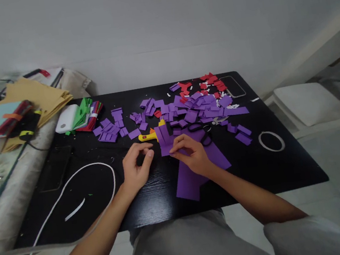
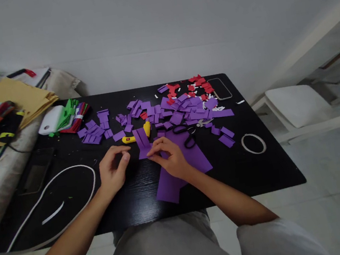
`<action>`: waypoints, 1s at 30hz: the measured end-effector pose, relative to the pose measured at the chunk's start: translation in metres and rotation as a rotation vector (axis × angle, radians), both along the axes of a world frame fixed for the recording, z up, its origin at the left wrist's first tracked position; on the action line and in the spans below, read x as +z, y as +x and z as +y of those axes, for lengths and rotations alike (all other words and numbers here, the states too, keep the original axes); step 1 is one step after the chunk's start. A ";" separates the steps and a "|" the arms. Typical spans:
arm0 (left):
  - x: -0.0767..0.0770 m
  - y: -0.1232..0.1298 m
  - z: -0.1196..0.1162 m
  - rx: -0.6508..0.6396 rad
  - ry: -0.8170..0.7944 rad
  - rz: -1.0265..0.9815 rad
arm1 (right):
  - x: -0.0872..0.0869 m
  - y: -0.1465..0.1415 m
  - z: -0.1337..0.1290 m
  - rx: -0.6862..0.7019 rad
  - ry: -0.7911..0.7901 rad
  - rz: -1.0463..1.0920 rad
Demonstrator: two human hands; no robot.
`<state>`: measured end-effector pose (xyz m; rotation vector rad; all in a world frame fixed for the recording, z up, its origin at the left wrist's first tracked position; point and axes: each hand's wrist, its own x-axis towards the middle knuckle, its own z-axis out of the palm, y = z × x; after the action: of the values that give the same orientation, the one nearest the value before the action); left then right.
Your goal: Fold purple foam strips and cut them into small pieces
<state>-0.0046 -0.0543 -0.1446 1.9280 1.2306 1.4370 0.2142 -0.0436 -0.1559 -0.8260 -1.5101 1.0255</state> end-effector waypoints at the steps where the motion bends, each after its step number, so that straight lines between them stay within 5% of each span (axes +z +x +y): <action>1: -0.001 0.000 0.000 0.011 -0.020 -0.018 | -0.001 0.000 0.000 0.002 0.000 0.000; 8: -0.003 0.005 0.000 -0.125 -0.201 -0.064 | -0.007 -0.002 -0.002 0.001 -0.029 -0.074; 21: 0.002 0.001 0.003 -0.164 -0.401 -0.170 | -0.006 -0.002 -0.003 0.002 0.003 -0.117; 30: -0.002 0.009 0.007 -0.168 -0.589 -0.429 | -0.005 -0.002 -0.004 -0.003 0.076 -0.177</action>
<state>0.0045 -0.0476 -0.1467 1.2210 1.0945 1.1493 0.2122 -0.0473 -0.1612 -0.8830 -1.6867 0.9060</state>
